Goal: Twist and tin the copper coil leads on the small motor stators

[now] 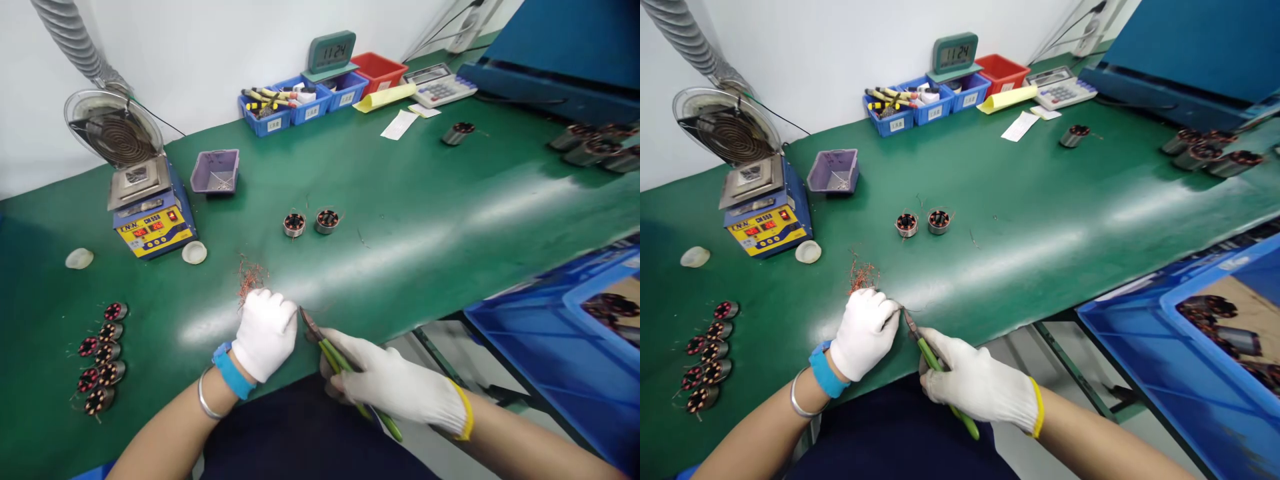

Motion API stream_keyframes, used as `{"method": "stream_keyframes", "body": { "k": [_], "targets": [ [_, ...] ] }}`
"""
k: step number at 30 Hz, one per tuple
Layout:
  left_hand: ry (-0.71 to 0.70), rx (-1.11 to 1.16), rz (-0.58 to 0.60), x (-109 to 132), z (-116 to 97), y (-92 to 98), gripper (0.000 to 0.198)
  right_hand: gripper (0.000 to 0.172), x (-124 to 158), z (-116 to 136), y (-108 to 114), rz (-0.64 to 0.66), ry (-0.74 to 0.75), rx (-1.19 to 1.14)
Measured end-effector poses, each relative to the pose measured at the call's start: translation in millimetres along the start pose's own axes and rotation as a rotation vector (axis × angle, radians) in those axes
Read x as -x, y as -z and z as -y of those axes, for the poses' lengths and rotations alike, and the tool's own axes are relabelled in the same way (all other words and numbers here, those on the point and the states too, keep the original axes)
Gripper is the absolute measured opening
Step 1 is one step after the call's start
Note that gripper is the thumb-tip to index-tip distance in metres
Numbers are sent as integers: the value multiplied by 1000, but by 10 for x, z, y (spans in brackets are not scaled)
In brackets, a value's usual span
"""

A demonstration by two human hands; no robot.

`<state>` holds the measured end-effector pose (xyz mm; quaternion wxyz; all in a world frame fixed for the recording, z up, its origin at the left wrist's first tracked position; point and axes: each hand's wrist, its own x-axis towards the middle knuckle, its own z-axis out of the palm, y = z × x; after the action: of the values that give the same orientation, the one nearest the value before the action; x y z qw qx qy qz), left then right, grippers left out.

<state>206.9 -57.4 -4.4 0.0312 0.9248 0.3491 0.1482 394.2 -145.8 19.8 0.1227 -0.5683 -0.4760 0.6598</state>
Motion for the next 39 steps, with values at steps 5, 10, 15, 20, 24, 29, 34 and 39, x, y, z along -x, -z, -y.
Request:
{"method": "stream_keyframes", "body": {
  "k": [5, 10, 15, 20, 24, 29, 34, 39],
  "targets": [
    [-5, -1, 4, 5, -3, 2, 20, 40, 52, 74, 2, 18, -20, 12],
    [2, -12, 6, 1, -5, -2, 20, 39, -2, 45, -18, -18, -16, 2],
    [4, -13, 4, -12, -1, -5, 20, 41, 25, 54, -23, -19, -36, 25],
    [2, -22, 1, -1, -7, 1, 20, 37, 51, 131, -18, 0, -60, 49],
    [-7, -11, 10, -11, -6, -17, 19, 29, -10, 132, -43, -21, -39, -18],
    [2, 27, 41, 9, -4, 23, 18, 24, -64, 86, -54, 17, -27, -164],
    [117, 149, 137, 150, -6, 251, 42, 23, -69, -8, 25, -24, 34, -237],
    [296, -39, 228, 111, 42, 439, 34, 37, -72, -48, 110, -40, 98, -275]
  ]
}}
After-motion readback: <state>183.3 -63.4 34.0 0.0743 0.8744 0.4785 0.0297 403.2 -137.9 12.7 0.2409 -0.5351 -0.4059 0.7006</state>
